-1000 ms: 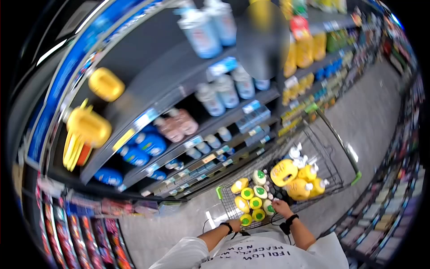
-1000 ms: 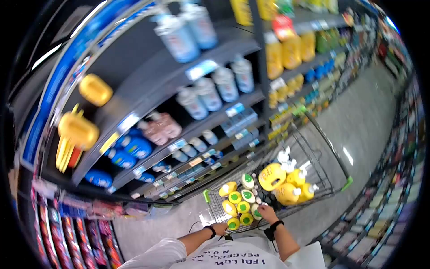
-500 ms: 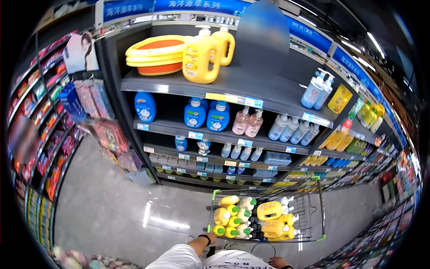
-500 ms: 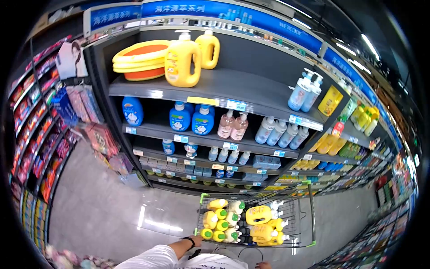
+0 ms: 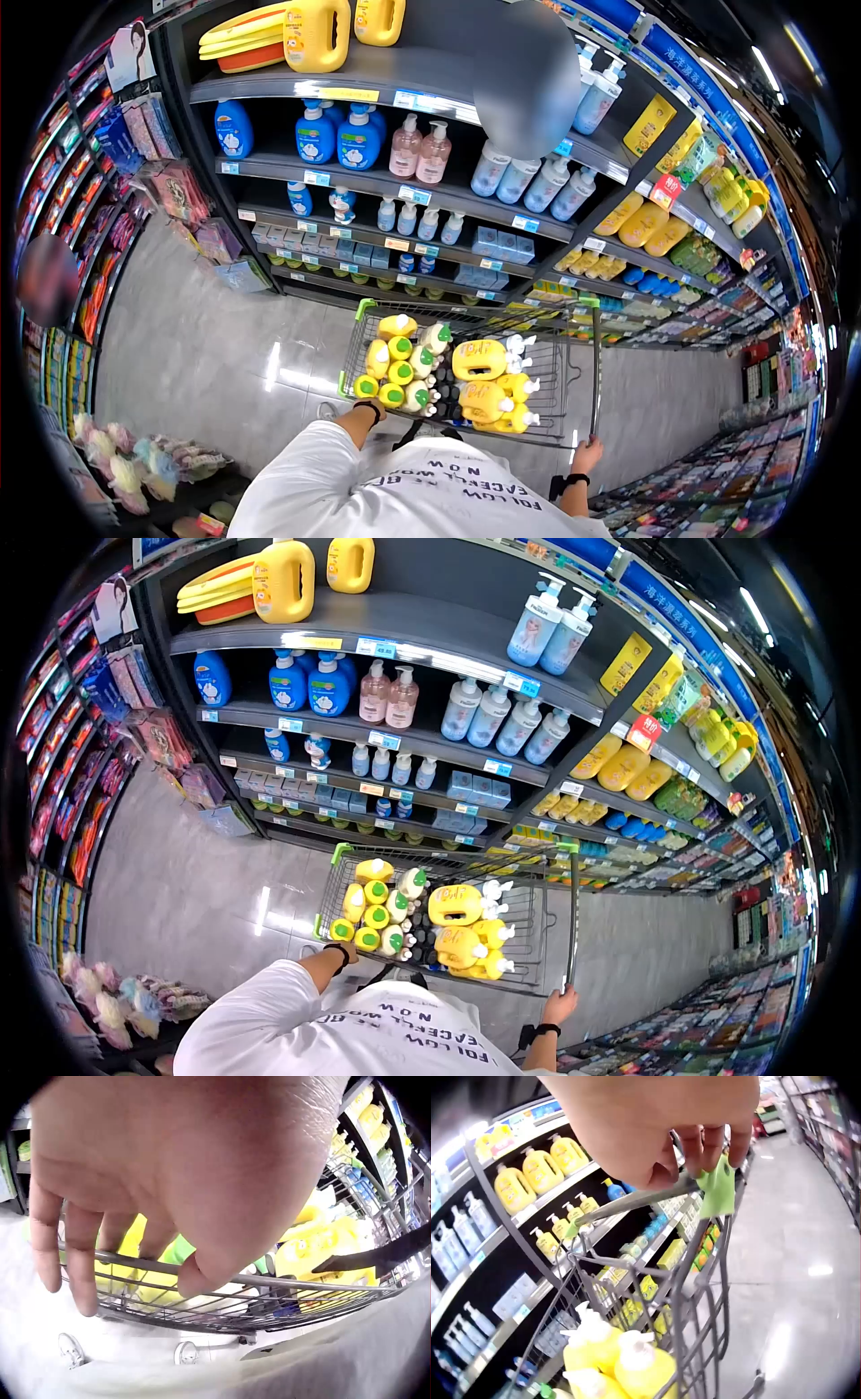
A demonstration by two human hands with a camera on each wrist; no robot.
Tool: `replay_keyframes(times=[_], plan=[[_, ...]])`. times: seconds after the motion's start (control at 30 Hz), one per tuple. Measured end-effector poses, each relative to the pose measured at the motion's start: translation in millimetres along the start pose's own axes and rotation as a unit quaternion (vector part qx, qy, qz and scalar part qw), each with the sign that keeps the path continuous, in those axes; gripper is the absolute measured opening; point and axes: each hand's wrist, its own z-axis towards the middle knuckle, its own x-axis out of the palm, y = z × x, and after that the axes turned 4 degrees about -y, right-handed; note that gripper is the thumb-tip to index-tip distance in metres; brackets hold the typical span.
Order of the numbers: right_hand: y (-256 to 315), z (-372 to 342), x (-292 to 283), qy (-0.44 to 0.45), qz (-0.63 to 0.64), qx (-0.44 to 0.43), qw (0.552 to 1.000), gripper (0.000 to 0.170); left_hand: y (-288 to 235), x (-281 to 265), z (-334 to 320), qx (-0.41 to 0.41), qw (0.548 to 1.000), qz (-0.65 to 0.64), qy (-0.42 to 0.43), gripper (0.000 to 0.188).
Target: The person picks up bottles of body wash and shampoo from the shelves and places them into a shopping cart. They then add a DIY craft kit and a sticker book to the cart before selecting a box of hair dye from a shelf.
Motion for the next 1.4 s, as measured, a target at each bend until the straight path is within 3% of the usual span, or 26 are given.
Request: replay_keyframes(times=[0.07,0.17,0.2,0.23,0.3,0.43,0.5,0.7,1.0,1.1,1.2,1.27,1.3,1.37,1.4], plan=[[7,16,-16,-0.029,-0.061,-0.046,0.997,0.04,-9,23,10,-0.02,1.0,0.004,-0.016,0.047],[-64,67,20,-0.027,0.011,-0.139,0.99,0.044,-18,27,-10,-0.051,0.999,0.001,-0.013,0.051],[-95,92,46,0.1,0.136,-0.023,0.985,0.043,-17,34,-12,-0.061,0.997,0.001,-0.056,0.054],[-85,102,50,0.106,0.143,-0.027,0.984,0.043,-13,38,-15,-0.073,0.993,0.003,-0.098,0.057],[-62,114,58,0.309,0.182,0.082,0.93,0.046,-12,38,-16,-0.068,0.994,-0.009,-0.086,0.056],[-49,125,76,0.26,0.109,0.113,0.953,0.053,-25,43,-23,-0.096,0.993,-0.025,-0.061,0.048],[-45,132,79,0.263,0.094,0.099,0.955,0.053,-30,43,-44,-0.106,0.989,-0.045,-0.098,0.048],[-56,123,91,0.254,0.052,0.054,0.964,0.053,-12,48,-67,-0.11,0.988,-0.085,-0.066,0.055],[-29,87,103,0.265,0.072,0.068,0.959,0.035,47,77,-62,-0.128,0.984,-0.104,-0.075,0.058],[-41,83,127,0.258,0.073,0.066,0.961,0.037,74,75,-82,-0.126,0.979,-0.137,-0.086,0.06],[-47,77,149,0.253,0.012,0.057,0.966,0.048,100,75,-89,-0.117,0.973,-0.175,-0.092,0.062],[-20,59,146,0.272,-0.084,0.065,0.956,0.064,120,65,-106,-0.108,0.97,-0.194,-0.095,0.062],[6,45,136,0.275,-0.09,0.06,0.955,0.064,133,64,-108,-0.099,0.97,-0.203,-0.092,0.063],[51,15,120,0.223,-0.216,0.103,0.945,0.07,163,69,-100,-0.081,0.973,-0.198,-0.083,0.061],[90,-6,98,0.25,-0.206,0.134,0.937,0.077,178,69,-100,-0.075,0.976,-0.183,-0.085,0.061]])
